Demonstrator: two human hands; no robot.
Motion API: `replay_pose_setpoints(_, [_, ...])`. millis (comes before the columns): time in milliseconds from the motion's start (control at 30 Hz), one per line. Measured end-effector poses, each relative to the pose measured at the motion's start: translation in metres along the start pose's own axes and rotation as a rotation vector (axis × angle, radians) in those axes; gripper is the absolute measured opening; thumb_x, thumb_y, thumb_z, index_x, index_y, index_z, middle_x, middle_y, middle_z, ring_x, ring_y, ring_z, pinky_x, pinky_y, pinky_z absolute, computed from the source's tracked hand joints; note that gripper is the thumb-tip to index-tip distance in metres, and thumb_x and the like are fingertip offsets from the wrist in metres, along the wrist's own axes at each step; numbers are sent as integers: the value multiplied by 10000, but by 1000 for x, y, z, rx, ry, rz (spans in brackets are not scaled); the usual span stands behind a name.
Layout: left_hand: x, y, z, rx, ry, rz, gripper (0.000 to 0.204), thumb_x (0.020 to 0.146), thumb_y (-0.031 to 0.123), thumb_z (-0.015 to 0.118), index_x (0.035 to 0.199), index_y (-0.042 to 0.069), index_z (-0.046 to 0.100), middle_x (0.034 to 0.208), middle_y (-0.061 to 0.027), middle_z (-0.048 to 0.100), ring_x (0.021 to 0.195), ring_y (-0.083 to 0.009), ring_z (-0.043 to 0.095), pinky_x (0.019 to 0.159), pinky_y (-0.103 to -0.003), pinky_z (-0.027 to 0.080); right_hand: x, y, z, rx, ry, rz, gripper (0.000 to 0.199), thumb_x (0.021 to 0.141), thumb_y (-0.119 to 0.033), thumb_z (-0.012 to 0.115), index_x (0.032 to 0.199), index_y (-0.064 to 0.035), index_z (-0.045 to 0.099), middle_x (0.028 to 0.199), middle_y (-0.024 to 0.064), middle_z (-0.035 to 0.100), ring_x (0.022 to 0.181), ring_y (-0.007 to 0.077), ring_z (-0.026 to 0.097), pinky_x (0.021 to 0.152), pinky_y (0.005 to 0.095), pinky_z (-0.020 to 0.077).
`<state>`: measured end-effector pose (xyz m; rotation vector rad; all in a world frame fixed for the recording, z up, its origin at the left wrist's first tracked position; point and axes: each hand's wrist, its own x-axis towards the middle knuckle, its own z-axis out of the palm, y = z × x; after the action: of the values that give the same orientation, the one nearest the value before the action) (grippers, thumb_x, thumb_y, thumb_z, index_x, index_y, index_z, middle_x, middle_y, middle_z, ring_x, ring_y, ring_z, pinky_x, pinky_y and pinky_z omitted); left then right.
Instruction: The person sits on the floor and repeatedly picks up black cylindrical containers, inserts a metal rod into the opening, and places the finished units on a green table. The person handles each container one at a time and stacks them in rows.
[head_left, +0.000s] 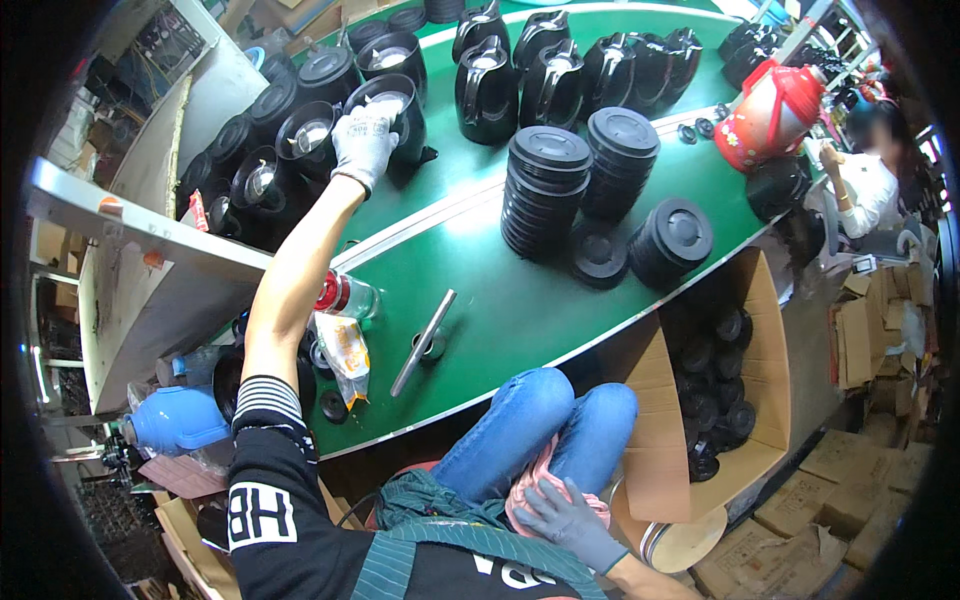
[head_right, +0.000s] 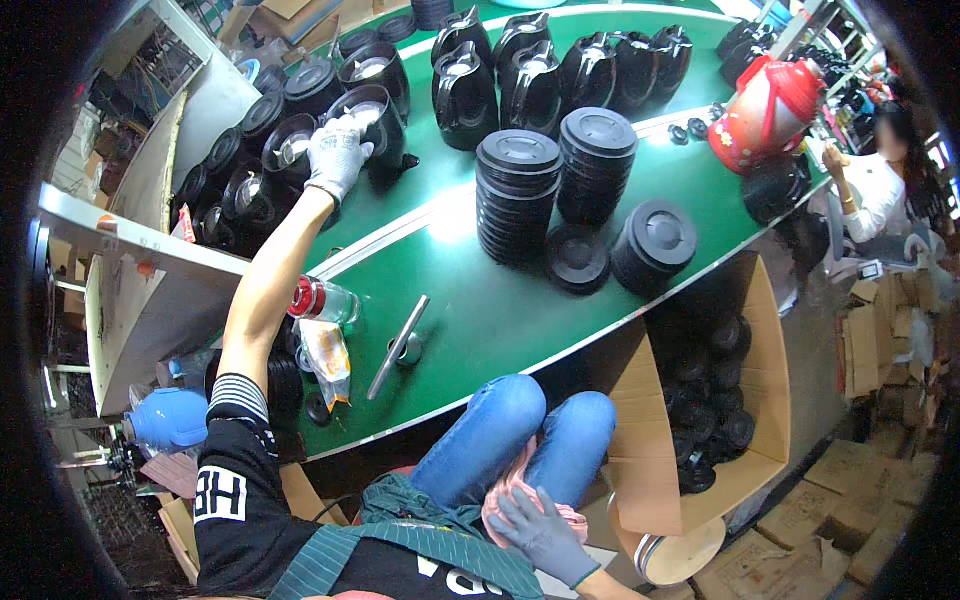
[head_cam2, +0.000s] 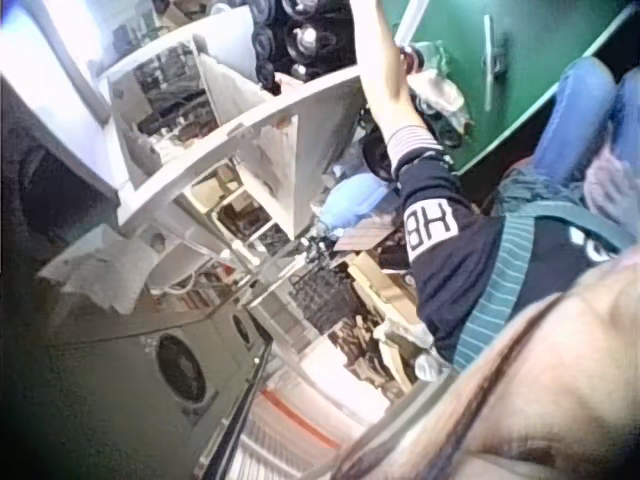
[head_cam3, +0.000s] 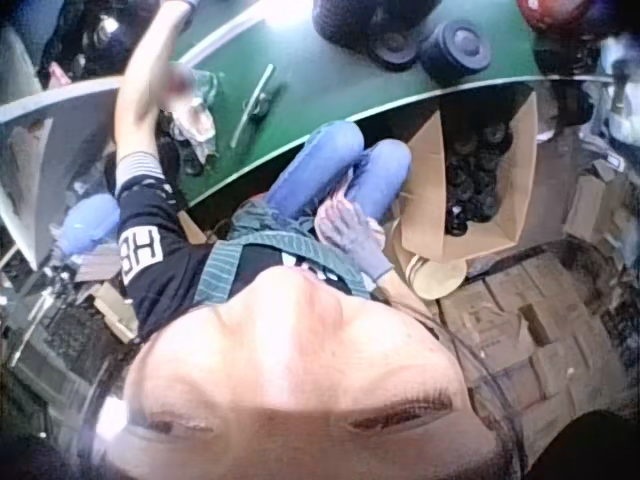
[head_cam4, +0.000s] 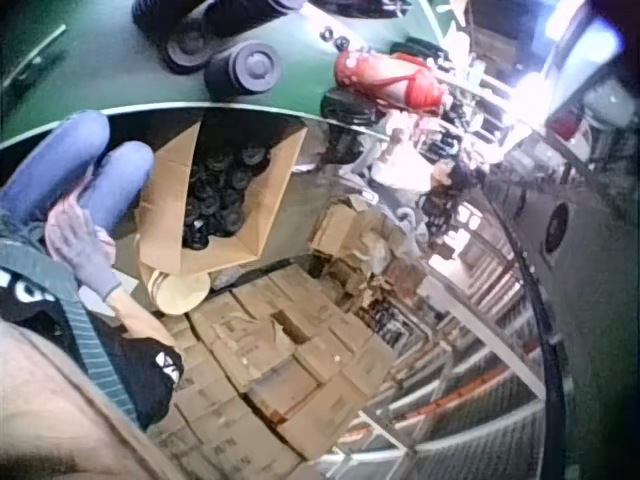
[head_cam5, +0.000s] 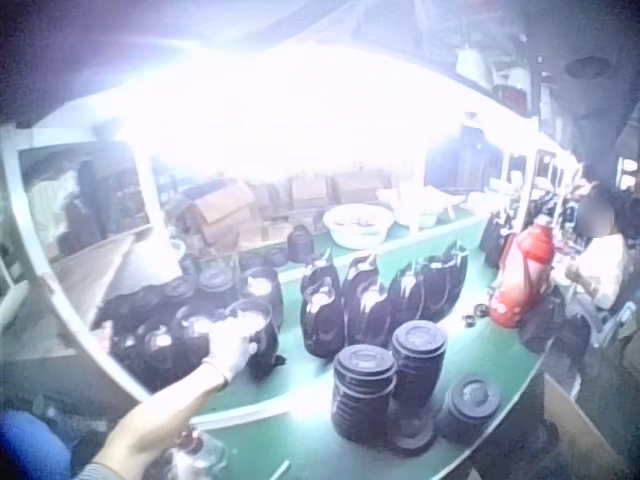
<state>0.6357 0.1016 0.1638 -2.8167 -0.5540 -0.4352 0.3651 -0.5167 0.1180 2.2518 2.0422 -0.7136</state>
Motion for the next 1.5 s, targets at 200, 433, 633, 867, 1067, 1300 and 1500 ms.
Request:
replay_pose_setpoints(200, [-30, 1, -57, -73, 73, 81, 358, 824, 275, 860, 1157, 165, 789, 1113, -97, 749, 1052, -313, 716, 924, -464, 571, -12, -6, -20, 181, 196, 4, 551, 942, -431, 675, 1457, -247, 617, 1551, 127, 562, 1432, 326, 533, 1160, 619, 347])
replay_pose_setpoints(433, [-149, 12, -244, -492, 173, 509, 294, 762, 98, 849, 1044, 78, 766, 1011, -117, 699, 1037, -344, 677, 930, -460, 549, 44, 51, -194, 100, 1015, 108, 799, 822, -316, 888, 1534, -114, 587, 1543, 193, 568, 1452, 396, 534, 1234, 651, 342])
replay_pose_setpoints(633, [-243, 38, -302, -813, -173, 748, 358, 776, 151, 903, 1110, 122, 776, 1054, -74, 703, 1067, -300, 685, 957, -447, 549, 82, 67, -253, 370, 930, -396, 660, 693, -161, 941, 1280, -149, 640, 1511, 102, 600, 1463, 401, 511, 1203, 559, 401])
replay_pose_setpoints(867, [-357, 43, -242, -864, 229, 514, 803, 778, 29, 763, 1542, 38, 517, 1484, -229, 596, 1426, -427, 564, 1209, -570, 435, 33, 10, -158, 1069, 1130, 209, 492, 734, -49, 983, 1143, -2, 712, 1436, 194, 702, 1230, 222, 720, 1011, 369, 598])
replay_pose_setpoints(1067, [-393, 84, -190, -958, 198, 272, 730, 824, -18, 747, 1522, -34, 534, 1425, -256, 673, 1246, -416, 705, 1112, -436, 533, 30, 0, -181, 1427, 1093, 558, 514, 858, -13, 898, 1330, 36, 699, 1136, 65, 792, 992, 99, 710, 914, 271, 581])
replay_pose_setpoints(1300, [-352, 79, -172, -1136, 145, 21, 465, 876, 68, 785, 1326, -27, 716, 1229, -198, 767, 1127, -309, 750, 1033, -399, 565, 68, 20, -206, 1365, 847, 667, 408, 913, -139, 890, 1251, 19, 726, 1070, 48, 780, 922, 74, 662, 844, 273, 556])
replay_pose_setpoints(1500, [-333, 44, -95, -1434, -115, -287, 293, 939, 123, 733, 1203, 3, 773, 1119, -85, 769, 1011, -213, 725, 949, -356, 583, 110, 88, -223, 1281, 388, 430, 401, 990, -399, 765, 1232, -79, 759, 896, 55, 777, 698, 132, 714, 696, 299, 556])
